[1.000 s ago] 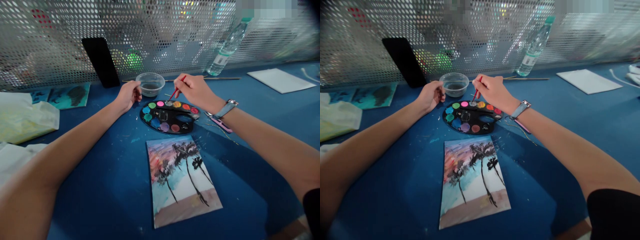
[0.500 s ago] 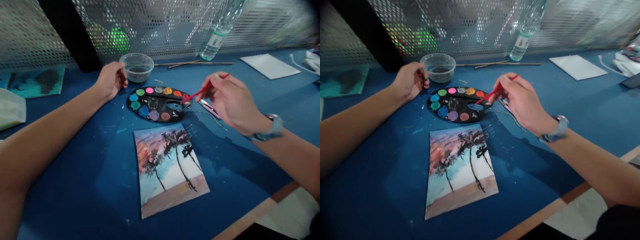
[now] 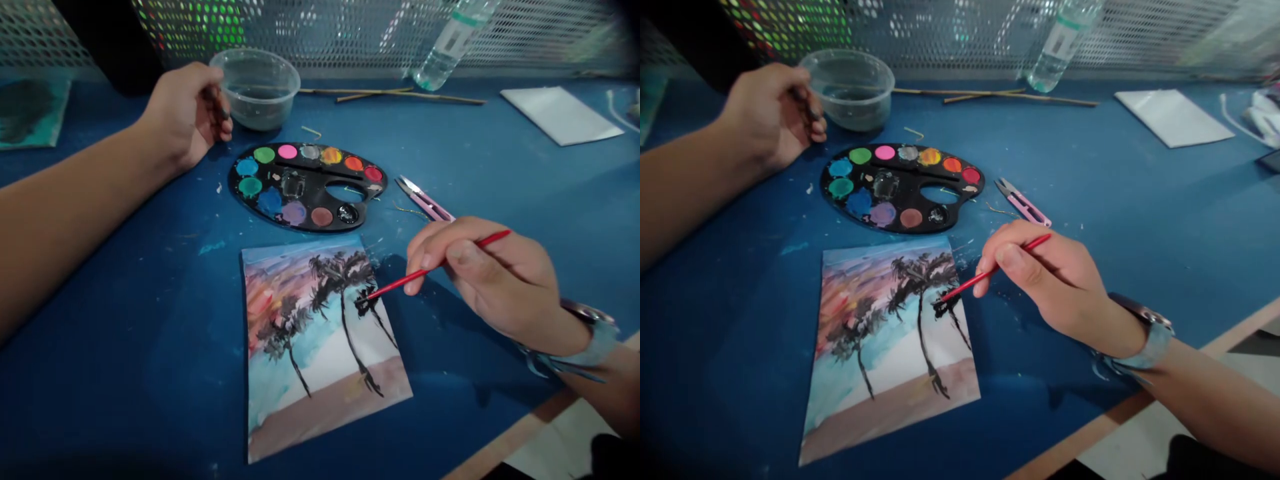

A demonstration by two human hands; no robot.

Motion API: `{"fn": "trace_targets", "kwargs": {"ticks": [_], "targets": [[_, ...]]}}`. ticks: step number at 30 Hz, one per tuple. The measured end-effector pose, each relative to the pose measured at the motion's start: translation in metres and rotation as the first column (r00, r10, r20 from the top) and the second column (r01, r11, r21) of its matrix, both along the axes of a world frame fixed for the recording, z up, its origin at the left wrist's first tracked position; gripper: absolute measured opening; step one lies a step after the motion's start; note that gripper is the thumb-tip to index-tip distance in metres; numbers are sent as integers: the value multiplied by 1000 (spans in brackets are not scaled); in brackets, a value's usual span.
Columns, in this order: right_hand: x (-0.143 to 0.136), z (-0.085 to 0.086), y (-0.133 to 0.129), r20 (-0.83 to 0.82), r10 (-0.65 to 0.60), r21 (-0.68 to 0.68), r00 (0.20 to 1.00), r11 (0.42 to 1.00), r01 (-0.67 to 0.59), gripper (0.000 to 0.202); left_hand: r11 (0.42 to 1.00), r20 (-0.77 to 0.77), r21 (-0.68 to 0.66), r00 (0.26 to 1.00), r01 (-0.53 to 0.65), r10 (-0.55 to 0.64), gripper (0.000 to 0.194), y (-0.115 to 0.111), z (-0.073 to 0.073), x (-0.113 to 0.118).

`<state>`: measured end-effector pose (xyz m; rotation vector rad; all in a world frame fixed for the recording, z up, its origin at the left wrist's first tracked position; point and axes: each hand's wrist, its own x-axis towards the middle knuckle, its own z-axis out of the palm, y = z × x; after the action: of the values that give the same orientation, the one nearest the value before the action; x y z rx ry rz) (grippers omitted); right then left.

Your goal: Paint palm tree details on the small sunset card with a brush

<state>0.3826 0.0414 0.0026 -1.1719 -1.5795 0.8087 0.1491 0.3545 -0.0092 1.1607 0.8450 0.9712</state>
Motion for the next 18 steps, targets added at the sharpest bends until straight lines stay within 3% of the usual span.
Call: {"fn": "trace_targets", "kwargs": {"ticks": [6, 18], "targets": [[-2, -1, -2, 10, -25, -38, 1000, 999, 25, 22, 995, -79, 90, 997, 29, -21, 31, -1, 1, -3], [1, 0, -2, -30, -107, -92, 994, 990, 104, 18, 992, -97, 119, 995, 29, -17, 30, 0, 2, -4]]}}
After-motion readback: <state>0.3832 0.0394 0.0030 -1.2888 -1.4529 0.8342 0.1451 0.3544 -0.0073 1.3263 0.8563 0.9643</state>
